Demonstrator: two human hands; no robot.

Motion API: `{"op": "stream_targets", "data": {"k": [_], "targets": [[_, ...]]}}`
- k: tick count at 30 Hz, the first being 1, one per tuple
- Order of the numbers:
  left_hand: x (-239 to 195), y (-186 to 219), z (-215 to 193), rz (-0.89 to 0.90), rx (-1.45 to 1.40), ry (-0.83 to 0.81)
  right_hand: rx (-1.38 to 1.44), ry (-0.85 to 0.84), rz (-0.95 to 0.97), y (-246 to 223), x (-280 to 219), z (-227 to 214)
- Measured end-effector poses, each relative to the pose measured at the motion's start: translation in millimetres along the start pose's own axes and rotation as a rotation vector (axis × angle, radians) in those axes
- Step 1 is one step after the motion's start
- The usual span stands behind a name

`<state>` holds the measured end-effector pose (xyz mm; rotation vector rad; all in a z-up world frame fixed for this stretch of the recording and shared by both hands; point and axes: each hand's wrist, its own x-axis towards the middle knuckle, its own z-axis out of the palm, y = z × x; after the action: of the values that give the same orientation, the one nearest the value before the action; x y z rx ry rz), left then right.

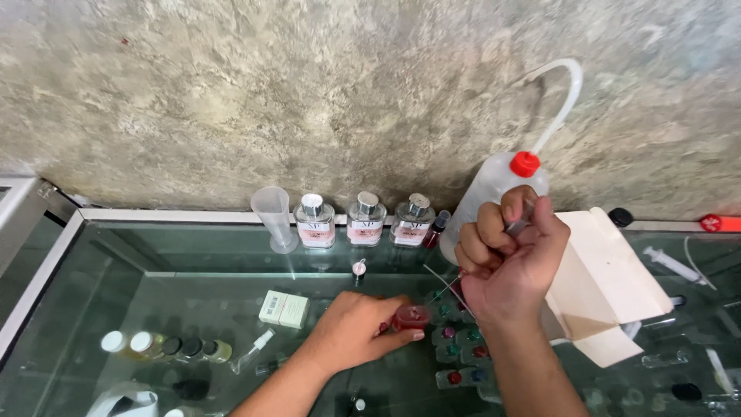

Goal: The person fills small red bottles with liquid from a syringe, then uses a large squirt bottle to top them off.

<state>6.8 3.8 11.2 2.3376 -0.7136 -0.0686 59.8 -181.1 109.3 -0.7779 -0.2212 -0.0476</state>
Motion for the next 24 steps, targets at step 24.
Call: {"op": "stream_targets", "data": {"k": [24], "targets": [[0,-4,3,0.088,-0.088,0.044,-0.113,-0.149,0.111,46,-7,-18]]}}
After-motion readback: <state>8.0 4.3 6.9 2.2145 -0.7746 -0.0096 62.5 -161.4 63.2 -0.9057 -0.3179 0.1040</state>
